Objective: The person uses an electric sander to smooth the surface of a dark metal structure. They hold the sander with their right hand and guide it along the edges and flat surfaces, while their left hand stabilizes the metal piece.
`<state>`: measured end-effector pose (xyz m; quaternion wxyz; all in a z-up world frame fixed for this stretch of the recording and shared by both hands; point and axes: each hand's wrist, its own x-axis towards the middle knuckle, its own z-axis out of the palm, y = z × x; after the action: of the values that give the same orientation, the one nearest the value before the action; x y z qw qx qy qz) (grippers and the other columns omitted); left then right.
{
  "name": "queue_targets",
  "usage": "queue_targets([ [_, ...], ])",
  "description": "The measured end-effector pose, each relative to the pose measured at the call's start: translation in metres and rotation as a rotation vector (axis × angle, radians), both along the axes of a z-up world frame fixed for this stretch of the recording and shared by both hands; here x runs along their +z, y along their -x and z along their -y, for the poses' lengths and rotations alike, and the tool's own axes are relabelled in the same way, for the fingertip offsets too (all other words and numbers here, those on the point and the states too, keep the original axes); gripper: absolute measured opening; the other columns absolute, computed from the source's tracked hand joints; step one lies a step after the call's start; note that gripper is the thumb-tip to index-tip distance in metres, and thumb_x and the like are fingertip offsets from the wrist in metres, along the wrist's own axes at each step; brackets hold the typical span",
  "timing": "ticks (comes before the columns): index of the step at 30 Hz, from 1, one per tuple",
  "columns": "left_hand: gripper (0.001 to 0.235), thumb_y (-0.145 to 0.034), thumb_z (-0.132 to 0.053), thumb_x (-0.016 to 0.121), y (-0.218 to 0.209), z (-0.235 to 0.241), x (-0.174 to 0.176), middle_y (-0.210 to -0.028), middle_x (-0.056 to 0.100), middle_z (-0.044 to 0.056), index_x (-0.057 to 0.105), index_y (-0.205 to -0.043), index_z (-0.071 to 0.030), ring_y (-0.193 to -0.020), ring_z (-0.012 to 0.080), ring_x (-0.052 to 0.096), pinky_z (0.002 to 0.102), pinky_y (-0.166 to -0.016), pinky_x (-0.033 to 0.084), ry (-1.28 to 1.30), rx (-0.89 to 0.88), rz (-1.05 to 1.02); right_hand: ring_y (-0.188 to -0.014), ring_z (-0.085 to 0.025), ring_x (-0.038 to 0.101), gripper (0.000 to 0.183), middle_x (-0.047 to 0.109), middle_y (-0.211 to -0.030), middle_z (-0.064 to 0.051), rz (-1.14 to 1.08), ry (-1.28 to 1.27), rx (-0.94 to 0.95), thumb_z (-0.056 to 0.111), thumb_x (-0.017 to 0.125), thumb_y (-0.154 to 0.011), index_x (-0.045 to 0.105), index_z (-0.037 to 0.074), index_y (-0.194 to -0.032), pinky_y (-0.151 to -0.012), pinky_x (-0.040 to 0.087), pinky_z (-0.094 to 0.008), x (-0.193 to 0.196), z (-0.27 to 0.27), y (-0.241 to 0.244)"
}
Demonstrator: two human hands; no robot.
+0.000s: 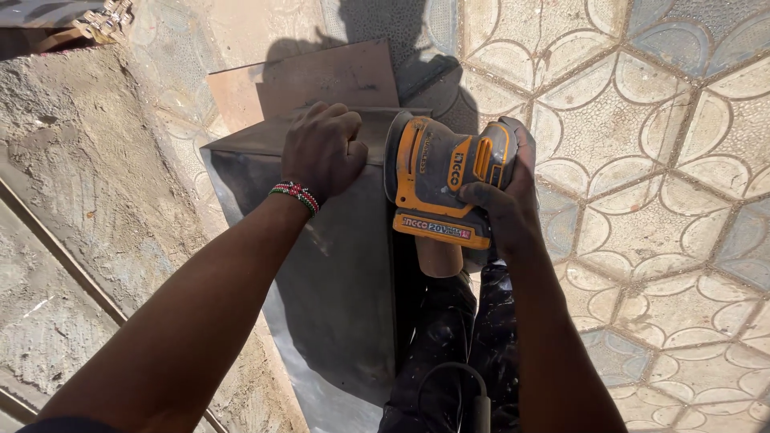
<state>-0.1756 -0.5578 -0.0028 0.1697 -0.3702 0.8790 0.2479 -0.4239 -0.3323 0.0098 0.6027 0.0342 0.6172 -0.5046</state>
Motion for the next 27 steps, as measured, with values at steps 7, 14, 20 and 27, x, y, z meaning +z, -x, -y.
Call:
queue_targets([
  [7, 0.017, -0.092, -0.034, 0.053, 0.001, 0.005, 0.006, -0.090, 0.049, 0.011, 0.052, -0.088, -0.017, -0.096, 0.0414, 0.061, 0.057, -0.087, 0.055, -0.036, -0.011, 0.037, -0.109, -0.041, 0.089, 0.121, 0.082, -0.137, -0.026, -0.034, 0.140, -0.020, 0.003, 0.089, -0.085, 0.028, 0.017, -0.188, -0.074, 0.079, -0.051, -0.043, 0.026, 0.013],
  [14, 0.016, -0.092, -0.034, 0.052, 0.000, 0.006, 0.005, -0.090, 0.049, 0.010, 0.050, -0.087, -0.018, -0.096, 0.0395, 0.061, 0.056, -0.089, 0.055, -0.026, -0.011, 0.036, -0.105, -0.040, 0.087, 0.124, 0.083, -0.131, -0.025, -0.012, 0.067, -0.044, 0.003, 0.086, -0.083, 0.026, 0.016, -0.190, -0.068, 0.073, -0.053, -0.014, 0.020, 0.005],
  [20, 0.016, -0.092, -0.033, 0.053, -0.003, 0.007, 0.004, -0.090, 0.048, 0.011, 0.049, -0.087, -0.019, -0.097, 0.0410, 0.061, 0.057, -0.089, 0.055, -0.036, -0.011, 0.022, -0.111, -0.039, 0.086, 0.128, 0.081, -0.135, -0.027, -0.016, 0.091, 0.004, 0.003, 0.087, -0.081, 0.022, 0.014, -0.191, -0.074, 0.077, -0.054, -0.006, 0.018, 0.004],
  [27, 0.013, -0.091, -0.030, 0.053, 0.000, 0.006, 0.005, -0.088, 0.048, 0.011, 0.050, -0.086, -0.018, -0.094, 0.0402, 0.061, 0.057, -0.088, 0.055, -0.013, -0.012, 0.014, -0.115, -0.040, 0.087, 0.125, 0.082, -0.137, -0.027, -0.041, 0.108, -0.014, 0.003, 0.089, -0.081, 0.027, 0.015, -0.189, -0.074, 0.077, -0.055, -0.018, -0.001, -0.004],
])
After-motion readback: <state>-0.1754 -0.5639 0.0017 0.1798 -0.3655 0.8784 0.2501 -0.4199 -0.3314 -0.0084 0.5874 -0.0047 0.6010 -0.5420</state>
